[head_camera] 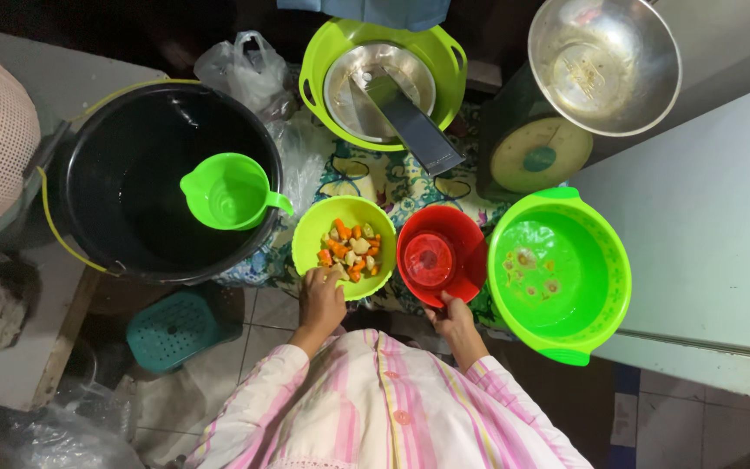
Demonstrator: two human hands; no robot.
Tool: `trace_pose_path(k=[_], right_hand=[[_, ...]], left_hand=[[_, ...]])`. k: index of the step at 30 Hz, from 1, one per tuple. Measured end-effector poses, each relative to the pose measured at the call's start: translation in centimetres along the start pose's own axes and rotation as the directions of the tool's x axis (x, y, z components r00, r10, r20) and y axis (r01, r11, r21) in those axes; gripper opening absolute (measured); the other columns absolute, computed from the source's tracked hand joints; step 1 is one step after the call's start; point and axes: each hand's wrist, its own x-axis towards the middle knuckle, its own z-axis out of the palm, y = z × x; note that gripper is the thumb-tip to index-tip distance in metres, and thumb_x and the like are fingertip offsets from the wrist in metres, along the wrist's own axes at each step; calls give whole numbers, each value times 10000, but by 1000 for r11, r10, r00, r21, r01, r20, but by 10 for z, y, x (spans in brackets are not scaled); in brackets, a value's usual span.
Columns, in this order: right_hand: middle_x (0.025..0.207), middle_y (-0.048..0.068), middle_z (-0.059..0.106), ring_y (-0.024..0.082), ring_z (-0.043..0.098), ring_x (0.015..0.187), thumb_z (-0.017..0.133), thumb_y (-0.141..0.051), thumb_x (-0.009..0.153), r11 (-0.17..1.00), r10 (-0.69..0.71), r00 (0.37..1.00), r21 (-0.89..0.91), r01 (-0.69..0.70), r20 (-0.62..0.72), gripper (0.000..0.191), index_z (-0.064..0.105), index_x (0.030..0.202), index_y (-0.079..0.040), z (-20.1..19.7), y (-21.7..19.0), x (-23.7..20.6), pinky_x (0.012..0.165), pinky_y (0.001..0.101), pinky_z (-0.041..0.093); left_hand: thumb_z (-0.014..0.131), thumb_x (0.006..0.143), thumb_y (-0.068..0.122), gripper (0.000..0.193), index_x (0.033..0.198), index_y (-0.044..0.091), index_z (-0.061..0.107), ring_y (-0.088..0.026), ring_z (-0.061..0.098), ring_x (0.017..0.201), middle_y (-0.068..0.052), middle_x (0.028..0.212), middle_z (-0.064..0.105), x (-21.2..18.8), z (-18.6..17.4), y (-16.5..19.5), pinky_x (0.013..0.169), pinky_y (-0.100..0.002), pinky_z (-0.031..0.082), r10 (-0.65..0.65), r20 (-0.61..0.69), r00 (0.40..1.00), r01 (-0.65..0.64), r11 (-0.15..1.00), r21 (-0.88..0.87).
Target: The person pours water from a green scoop into a red bowl of cut vegetables, rinses them by hand, and drains the water. They then transfer the vegetable pieces between bowls, sorting pieces by hand and trimming some pieces with a knife.
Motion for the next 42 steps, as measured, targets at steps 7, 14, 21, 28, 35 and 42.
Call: trace_pose_path(k=[7,14,21,28,35,42], right_hand=[[1245,189,666,359,678,1091,525,-232,1051,999,12,1000,41,-10,-29,311,561,1302,-53,2,-1,-3,897,530,600],[1256,204,665,377,689,1085,532,-222,1042,998,1,1000,67,-3,20,328,533,1324,-55,12,-5,-7,878,523,606],[1273,199,614,383,643,1061,589,-343,1036,996,0,1000,-93,-1,-3,383,519,1325,-102,13,-2,-3,723,422,557],[1557,290,304,452,296,1403,643,-267,965,80,-386,639,-666,742,665,608,393,1480,-62,16,49,-33,1043,602,309],[1660,289,209,480,167,1557,670,-302,956,-801,-309,-44,-235,551,950,739,335,1569,-60,103,27,-63,1212,705,41],[1673,280,191,478,153,1560,671,-324,958,-809,11,-169,108,578,986,758,328,1595,-98,166,16,-68,1191,726,-1]], left_hand=[[771,710,170,331,1003,27,710,-368,567,1024,-173,970,639,-8,10,-6,921,-501,418,31,293,956,-67,991,113],[636,765,40,104,788,63,735,-344,607,966,-156,884,660,-6,11,-23,906,-463,444,102,249,963,-162,959,231],[680,712,39,154,853,65,739,-348,607,989,-158,909,666,2,3,-24,937,-470,441,68,327,942,-145,966,216],[687,804,62,356,1154,1,679,-377,548,1256,-196,1240,648,16,-33,1,1072,-463,400,209,261,942,-219,976,12],[710,857,192,766,1509,-53,389,-359,220,1534,-192,1645,291,25,-102,38,1228,-513,186,273,106,956,-287,945,157],[714,870,257,820,1532,-57,344,-380,189,1551,-208,1660,250,12,-137,64,1241,-543,175,-52,-227,972,123,942,311]])
